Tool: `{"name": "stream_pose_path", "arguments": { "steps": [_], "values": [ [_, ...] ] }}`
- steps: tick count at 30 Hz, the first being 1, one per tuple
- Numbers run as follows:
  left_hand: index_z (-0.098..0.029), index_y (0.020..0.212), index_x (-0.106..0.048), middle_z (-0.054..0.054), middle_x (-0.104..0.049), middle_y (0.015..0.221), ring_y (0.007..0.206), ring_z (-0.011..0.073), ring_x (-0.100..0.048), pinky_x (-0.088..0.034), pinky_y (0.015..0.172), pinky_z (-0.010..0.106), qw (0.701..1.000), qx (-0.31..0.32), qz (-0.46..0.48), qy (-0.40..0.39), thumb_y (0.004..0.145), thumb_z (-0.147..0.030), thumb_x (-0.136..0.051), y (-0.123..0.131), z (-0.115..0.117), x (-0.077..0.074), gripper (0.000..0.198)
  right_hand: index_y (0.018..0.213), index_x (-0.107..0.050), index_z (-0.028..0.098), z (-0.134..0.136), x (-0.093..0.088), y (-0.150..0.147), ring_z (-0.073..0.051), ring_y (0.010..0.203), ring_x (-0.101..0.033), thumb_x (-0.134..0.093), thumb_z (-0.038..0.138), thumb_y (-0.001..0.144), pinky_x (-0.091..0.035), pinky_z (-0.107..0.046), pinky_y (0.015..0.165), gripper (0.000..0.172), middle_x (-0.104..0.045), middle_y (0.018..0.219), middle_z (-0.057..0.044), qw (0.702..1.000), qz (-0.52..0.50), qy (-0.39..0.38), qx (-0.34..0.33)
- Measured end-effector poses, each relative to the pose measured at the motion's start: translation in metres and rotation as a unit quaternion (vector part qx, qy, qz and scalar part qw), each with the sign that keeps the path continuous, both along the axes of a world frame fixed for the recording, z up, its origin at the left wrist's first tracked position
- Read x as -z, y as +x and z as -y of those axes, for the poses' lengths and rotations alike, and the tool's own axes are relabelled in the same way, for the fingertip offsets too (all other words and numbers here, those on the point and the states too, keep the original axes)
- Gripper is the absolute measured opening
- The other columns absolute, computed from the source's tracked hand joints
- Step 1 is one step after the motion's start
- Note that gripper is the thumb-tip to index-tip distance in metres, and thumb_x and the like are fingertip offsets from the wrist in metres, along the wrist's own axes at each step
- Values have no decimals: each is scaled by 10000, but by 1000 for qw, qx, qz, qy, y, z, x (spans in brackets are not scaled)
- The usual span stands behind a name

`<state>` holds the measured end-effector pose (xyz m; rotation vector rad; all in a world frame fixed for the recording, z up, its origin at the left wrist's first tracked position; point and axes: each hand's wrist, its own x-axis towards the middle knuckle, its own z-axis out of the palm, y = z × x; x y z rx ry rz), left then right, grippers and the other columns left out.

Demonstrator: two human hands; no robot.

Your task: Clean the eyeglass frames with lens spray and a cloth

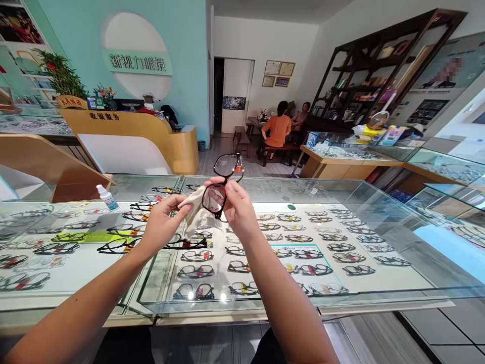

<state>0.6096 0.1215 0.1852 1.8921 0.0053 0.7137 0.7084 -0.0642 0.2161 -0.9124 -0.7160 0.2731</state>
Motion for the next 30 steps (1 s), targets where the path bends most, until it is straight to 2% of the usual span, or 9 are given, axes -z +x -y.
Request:
{"name": "stream_pose_path", "arguments": {
  "steps": [2,4,8,10,14,17,22,25,30],
  "values": [
    [-202,920,-747,28,-721,870,797,191,-625,-480,758,305,999,5,-2,-39,970,-476,-737,1,-6,-4,278,1085,-813,273,1,-1,3,-240,1160,-748,-793,583,938,-563,-435,1161,344,-831,1157,-60,1000,0,1,6],
    [-200,879,-723,17,-684,832,748,174,-590,-463,690,282,994,35,-8,-101,923,-530,-775,1,-12,-9,337,1089,-813,273,0,0,6,-239,1166,-749,-787,584,942,-567,-432,1154,346,-833,1160,-62,1000,-3,-4,10],
    [-212,899,-685,3,-651,814,708,164,-587,-473,621,261,961,112,-38,-249,826,-599,-849,-1,-17,-17,427,1083,-814,261,-5,4,8,-246,1143,-759,-814,599,910,-583,-442,1132,380,-842,1138,-71,999,-19,-26,-8],
    [-215,872,-646,-3,-632,792,686,158,-581,-487,614,258,946,132,-40,-293,772,-601,-890,-2,-17,-19,468,1071,-819,259,-8,7,8,-242,1109,-766,-834,605,888,-590,-438,1118,392,-845,1108,-67,999,-26,-34,-22],
    [-218,854,-599,-17,-595,761,650,139,-551,-476,597,247,942,135,-25,-306,782,-595,-890,-1,-15,-22,482,1055,-827,258,-11,10,6,-245,1115,-755,-830,628,886,-594,-433,1104,407,-840,1101,-66,998,-24,-55,-31],
    [-222,906,-598,-5,-644,830,721,158,-612,-512,645,259,942,110,-17,-316,806,-579,-874,0,-16,-21,463,1052,-837,254,-11,11,4,-258,1149,-738,-809,631,908,-578,-433,1114,404,-824,1172,-73,996,-5,-79,-39],
    [-240,966,-564,3,-688,917,794,181,-664,-551,681,280,938,89,-4,-334,829,-625,-850,1,-19,-21,499,1006,-866,263,-11,15,0,-290,1345,-638,-737,624,972,-469,-431,1220,386,-724,1349,-78,991,57,-111,-40],
    [-242,953,-552,0,-681,920,776,168,-641,-536,657,264,942,81,9,-327,817,-647,-862,1,-19,-23,528,992,-878,259,-12,20,-1,-289,1351,-612,-687,610,1014,-421,-437,1251,401,-690,1331,-79,985,104,-133,-46],
    [-239,918,-539,-15,-645,875,743,150,-592,-497,650,248,950,97,11,-298,836,-676,-852,3,-21,-19,543,1014,-886,278,-17,27,-2,-284,1280,-627,-651,600,1042,-423,-449,1227,400,-726,1237,-67,979,129,-146,-61]
  ]
}}
